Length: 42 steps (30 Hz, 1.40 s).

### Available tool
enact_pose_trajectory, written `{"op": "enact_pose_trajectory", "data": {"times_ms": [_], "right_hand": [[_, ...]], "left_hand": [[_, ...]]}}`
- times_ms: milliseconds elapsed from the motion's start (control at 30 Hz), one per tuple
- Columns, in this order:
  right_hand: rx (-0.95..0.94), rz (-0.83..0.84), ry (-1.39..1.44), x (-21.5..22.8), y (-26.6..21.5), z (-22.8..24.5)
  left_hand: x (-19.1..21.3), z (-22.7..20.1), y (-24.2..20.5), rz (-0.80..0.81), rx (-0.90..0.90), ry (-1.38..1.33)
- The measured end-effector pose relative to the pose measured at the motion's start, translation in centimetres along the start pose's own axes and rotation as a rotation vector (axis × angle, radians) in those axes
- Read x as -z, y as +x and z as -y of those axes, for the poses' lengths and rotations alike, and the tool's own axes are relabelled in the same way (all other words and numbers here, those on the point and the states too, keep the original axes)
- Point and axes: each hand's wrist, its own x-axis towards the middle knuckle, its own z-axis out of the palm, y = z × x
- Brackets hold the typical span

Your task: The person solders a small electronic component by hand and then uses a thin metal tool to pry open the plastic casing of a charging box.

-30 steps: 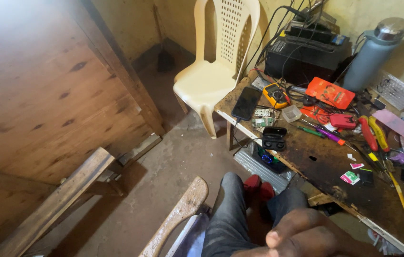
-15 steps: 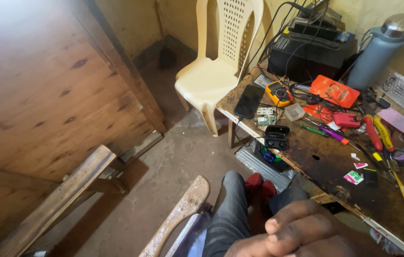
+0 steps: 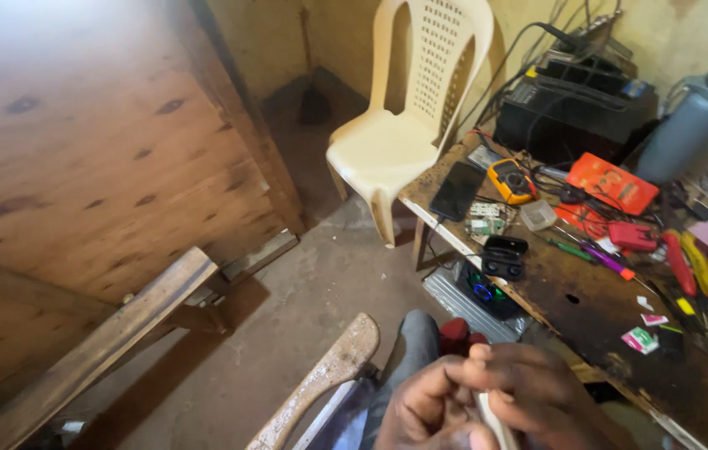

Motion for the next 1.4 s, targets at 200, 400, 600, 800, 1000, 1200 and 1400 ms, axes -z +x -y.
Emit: {"op": "enact_pose_trajectory", "data": {"times_ms": [200,400,600,800,1000,1200,1400], "right_hand": [[0.161,0.166,-0.112,-0.8,-3.3,-7.6],[-0.003,0.240,-0.052,-3.0,-8.8,-15.4],[-0.788,-0.093,-0.120,-4.3,-10.0,-14.0],[-1.114,-0.246,-0.036,-3.8,-18.8,-21.0],[-1.042,-0.150,-0.214,-1.0,-20.2,-27.2],[-0.700,0.068,-0.547,-0.5,-20.9,-37.5],[-0.667,0.178,-0.907,0.6,-15.7,-36.6]], "left_hand": [[3.2,2.6,1.2,-0.142,0.017,-0.149],[7.1,4.0,3.7,-0.327,0.021,0.088],[13.8,7.6,3.6,-0.608,0.182,0.276],[15.3,10.0,4.1,-0.503,0.275,0.347],[15.9,10.9,9.0,-0.308,0.321,0.760],[20.3,13.5,16.7,-0.324,0.296,1.089],[25.9,16.7,21.4,-0.484,0.281,1.151]]}}
